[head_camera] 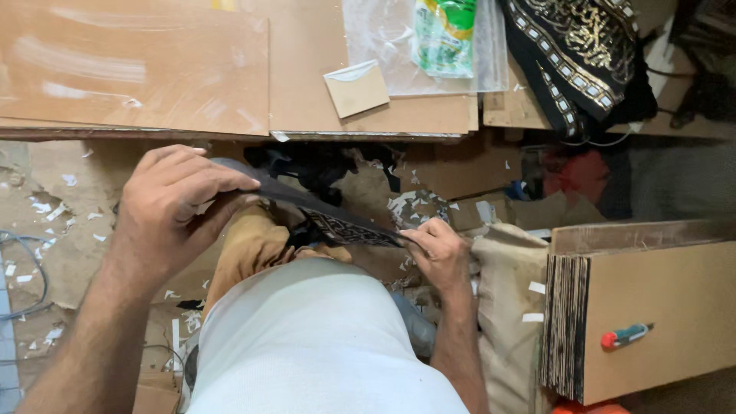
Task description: The person scoops white adhesive paste from a plastic-wrapped container with a small cardboard spreader and spreads it across a cardboard sheet on the work table. They then lay a black embroidered fabric panel with gold calligraphy onto the pasted cardboard, press it flat, and stack the finished panel with others on the table.
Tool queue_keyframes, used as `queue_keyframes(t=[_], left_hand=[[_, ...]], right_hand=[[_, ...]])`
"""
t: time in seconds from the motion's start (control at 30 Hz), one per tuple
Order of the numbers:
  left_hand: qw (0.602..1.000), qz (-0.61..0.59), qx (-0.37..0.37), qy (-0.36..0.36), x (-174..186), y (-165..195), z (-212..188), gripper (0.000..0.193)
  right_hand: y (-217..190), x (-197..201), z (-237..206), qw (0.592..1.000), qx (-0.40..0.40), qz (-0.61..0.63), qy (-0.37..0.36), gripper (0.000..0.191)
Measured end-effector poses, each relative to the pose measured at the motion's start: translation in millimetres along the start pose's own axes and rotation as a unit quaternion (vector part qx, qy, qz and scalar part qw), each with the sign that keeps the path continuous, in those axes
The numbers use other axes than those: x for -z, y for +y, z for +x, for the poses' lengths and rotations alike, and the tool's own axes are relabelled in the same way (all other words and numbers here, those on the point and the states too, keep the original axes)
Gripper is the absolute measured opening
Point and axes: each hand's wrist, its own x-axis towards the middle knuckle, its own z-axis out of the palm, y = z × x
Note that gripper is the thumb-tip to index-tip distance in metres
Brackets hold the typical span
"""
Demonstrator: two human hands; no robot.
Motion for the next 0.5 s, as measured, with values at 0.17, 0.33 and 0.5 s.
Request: queue_keyframes(t=[0.17, 0.33, 0.5], left_hand=[[0.996, -0.007, 0.082, 0.046, 54.8, -46.4, -25.2, 0.016], [0.955, -0.072, 0.250, 0.138, 117.9, -133.3, -50.5, 0.017], [0.930, -0.087, 0.327, 0.147, 166.9, -265.0, -68.2, 0.016]], right_hand=[[-5.5, -64.4, 52.6, 0.997, 0.058, 0.048, -0.025, 0.019], [-20.9, -115.6, 121.9, 0.994, 0.086, 0.009, -0.062, 0.017], [-57.6, -157.5, 193.1, 0.989, -0.026, 0.128, -0.069, 0.015]])
